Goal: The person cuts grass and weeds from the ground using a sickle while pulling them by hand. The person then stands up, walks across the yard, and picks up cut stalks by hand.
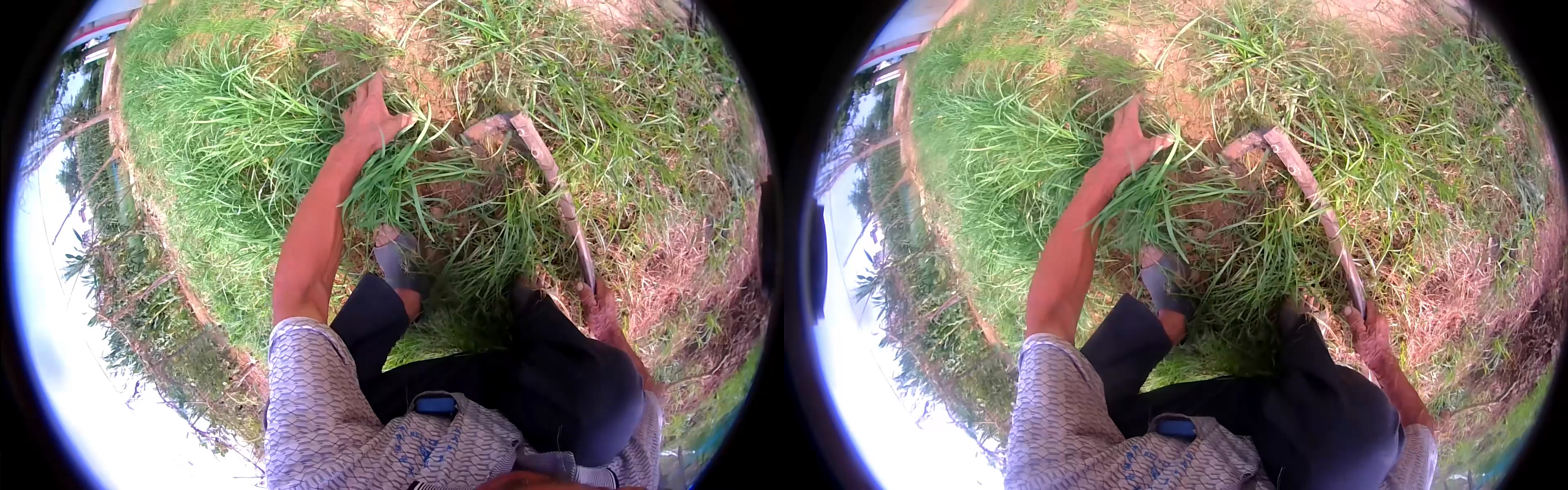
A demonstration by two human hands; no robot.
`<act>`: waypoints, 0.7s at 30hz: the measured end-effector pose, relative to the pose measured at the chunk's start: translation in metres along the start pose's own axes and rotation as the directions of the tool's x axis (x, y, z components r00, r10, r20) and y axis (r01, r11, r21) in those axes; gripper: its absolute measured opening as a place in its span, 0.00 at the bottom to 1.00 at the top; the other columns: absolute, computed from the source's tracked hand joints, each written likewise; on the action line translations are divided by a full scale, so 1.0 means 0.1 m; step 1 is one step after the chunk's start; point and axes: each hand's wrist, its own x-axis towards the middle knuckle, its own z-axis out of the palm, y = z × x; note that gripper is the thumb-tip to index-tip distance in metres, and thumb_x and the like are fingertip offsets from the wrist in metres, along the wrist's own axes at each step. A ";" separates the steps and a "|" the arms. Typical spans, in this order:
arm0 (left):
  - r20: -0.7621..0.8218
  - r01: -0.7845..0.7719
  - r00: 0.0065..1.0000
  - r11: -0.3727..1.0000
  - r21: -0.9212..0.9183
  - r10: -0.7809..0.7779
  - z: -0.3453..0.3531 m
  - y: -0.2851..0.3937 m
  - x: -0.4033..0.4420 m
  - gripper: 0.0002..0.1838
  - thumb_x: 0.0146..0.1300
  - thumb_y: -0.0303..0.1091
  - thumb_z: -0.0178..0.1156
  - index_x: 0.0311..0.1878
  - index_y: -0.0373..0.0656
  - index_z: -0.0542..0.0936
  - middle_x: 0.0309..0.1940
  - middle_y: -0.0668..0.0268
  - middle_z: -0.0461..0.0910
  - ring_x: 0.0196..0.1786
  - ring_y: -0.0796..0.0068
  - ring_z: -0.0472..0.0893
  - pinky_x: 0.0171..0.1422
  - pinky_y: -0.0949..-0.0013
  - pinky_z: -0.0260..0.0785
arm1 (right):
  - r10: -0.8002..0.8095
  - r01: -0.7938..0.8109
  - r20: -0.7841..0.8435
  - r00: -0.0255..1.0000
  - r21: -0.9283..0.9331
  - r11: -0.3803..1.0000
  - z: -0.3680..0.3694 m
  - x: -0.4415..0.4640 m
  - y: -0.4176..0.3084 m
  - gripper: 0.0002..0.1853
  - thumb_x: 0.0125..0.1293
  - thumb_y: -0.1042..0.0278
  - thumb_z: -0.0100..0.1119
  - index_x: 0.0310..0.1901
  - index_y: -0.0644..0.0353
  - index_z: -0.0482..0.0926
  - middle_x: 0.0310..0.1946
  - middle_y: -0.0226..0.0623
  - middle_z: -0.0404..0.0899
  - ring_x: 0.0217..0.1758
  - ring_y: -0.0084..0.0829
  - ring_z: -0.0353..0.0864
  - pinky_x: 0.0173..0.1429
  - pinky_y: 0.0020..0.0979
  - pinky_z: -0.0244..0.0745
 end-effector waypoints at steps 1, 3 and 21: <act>0.113 0.008 0.994 0.999 -0.052 -0.002 0.03 -0.04 0.09 0.58 0.47 0.61 0.69 0.75 0.49 0.49 0.74 0.49 0.47 0.74 0.46 0.55 0.73 0.41 0.49 | 0.025 -0.023 -0.038 0.999 0.035 0.999 0.02 0.02 -0.06 0.28 0.68 0.41 0.51 0.42 0.65 0.72 0.18 0.35 0.70 0.19 0.24 0.67 0.22 0.32 0.63; 0.158 0.057 0.986 0.998 -0.020 -0.054 0.13 0.00 0.15 0.59 0.45 0.63 0.69 0.74 0.48 0.50 0.74 0.49 0.47 0.74 0.43 0.54 0.73 0.42 0.50 | 0.122 -0.112 -0.071 0.990 0.128 0.985 0.04 0.08 0.00 0.28 0.68 0.40 0.51 0.41 0.65 0.71 0.19 0.33 0.69 0.18 0.23 0.65 0.22 0.31 0.62; 0.039 -0.216 0.975 0.973 -0.082 0.220 0.54 0.58 -0.60 0.19 0.51 0.31 0.60 0.48 0.41 0.72 0.41 0.51 0.79 0.45 0.46 0.79 0.51 0.51 0.71 | -0.071 0.062 -0.112 0.991 -0.081 0.995 0.46 0.85 -0.33 0.30 0.69 0.40 0.49 0.45 0.68 0.71 0.21 0.40 0.73 0.21 0.33 0.74 0.25 0.37 0.69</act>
